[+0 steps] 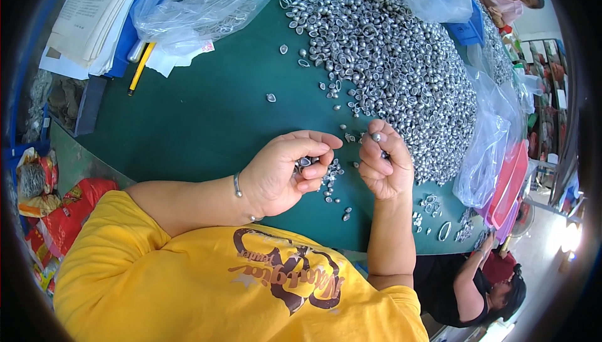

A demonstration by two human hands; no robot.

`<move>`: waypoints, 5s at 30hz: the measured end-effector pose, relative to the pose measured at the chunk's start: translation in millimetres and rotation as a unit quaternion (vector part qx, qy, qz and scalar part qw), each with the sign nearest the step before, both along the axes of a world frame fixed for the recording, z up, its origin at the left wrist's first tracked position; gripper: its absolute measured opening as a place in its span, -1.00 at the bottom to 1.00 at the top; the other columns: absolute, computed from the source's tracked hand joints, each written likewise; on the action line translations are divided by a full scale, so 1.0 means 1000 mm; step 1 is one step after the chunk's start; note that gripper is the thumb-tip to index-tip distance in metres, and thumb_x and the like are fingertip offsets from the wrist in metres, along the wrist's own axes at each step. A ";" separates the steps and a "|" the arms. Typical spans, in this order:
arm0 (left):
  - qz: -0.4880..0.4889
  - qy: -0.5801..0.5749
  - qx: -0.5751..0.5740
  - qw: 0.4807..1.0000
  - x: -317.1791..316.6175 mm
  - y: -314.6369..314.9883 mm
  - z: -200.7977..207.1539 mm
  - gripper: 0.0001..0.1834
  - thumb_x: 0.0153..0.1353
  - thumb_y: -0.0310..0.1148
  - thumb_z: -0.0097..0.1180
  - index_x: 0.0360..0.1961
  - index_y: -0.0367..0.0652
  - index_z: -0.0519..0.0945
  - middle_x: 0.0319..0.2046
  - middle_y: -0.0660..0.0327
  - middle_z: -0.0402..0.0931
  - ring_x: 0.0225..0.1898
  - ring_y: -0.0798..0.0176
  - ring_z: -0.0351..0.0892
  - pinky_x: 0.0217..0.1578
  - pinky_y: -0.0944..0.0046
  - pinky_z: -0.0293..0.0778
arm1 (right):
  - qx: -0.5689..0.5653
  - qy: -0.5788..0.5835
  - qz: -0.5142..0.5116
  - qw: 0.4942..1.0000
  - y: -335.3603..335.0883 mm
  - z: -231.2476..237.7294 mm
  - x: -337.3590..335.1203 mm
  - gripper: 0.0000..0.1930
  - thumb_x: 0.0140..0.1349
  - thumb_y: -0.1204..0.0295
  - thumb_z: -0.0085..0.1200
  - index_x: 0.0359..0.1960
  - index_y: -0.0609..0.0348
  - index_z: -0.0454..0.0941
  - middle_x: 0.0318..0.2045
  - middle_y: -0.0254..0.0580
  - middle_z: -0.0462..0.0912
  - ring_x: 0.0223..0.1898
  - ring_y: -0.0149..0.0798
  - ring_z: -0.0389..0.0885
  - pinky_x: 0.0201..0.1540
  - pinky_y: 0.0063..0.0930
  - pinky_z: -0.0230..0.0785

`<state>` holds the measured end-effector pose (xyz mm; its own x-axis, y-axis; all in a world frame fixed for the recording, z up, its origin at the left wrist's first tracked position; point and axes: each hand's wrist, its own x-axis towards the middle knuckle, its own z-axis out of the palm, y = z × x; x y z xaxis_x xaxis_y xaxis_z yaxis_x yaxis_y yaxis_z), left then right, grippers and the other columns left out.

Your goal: The person picks up small metal components from a large pile, manipulates each piece with pliers, and then places them into a separate pile on the table.

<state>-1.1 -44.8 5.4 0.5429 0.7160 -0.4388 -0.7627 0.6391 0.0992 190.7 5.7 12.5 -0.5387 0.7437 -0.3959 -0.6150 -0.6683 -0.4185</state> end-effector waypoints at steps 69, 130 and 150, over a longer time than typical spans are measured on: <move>0.016 -0.022 -0.004 1.000 -0.001 -0.002 -0.006 -0.82 0.13 -0.48 -0.15 -0.27 -0.29 0.45 -0.56 0.28 0.30 -0.61 0.49 0.23 -0.67 0.52 0.16 | 0.606 -0.726 0.002 0.326 0.042 -0.006 -0.036 -0.94 0.01 0.45 0.09 -0.44 0.03 0.57 -0.67 -0.25 0.40 -0.67 -0.14 0.44 -0.62 -0.34 0.31; 0.172 0.063 0.205 0.962 0.001 0.013 0.016 -0.41 0.31 -0.04 -0.46 0.00 -0.38 0.35 0.06 0.00 0.30 0.09 0.12 0.28 0.11 0.15 0.16 | -0.091 0.053 -0.182 0.978 -0.039 0.010 -0.064 -0.77 0.17 0.29 -0.18 -0.37 0.18 0.44 -0.33 -0.19 0.48 -0.19 -0.23 0.38 -0.06 -0.41 0.20; 0.296 0.403 0.422 0.756 0.005 -0.001 0.002 -0.62 0.30 -0.23 -0.30 0.01 -0.30 0.23 -0.07 0.07 0.32 0.00 0.20 0.32 -0.05 0.23 0.27 | -0.160 0.196 -0.159 0.954 -0.030 0.016 -0.030 -0.70 0.22 0.08 -0.12 -0.38 0.04 0.37 -0.51 -0.34 0.34 -0.62 -0.49 0.22 -0.74 -0.72 -0.01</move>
<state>3.9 -46.1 7.1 -0.1821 0.9388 0.2924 -0.3646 -0.3407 0.8666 161.0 -24.5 28.6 -0.4593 0.7687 -0.4452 -0.8753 -0.4771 0.0792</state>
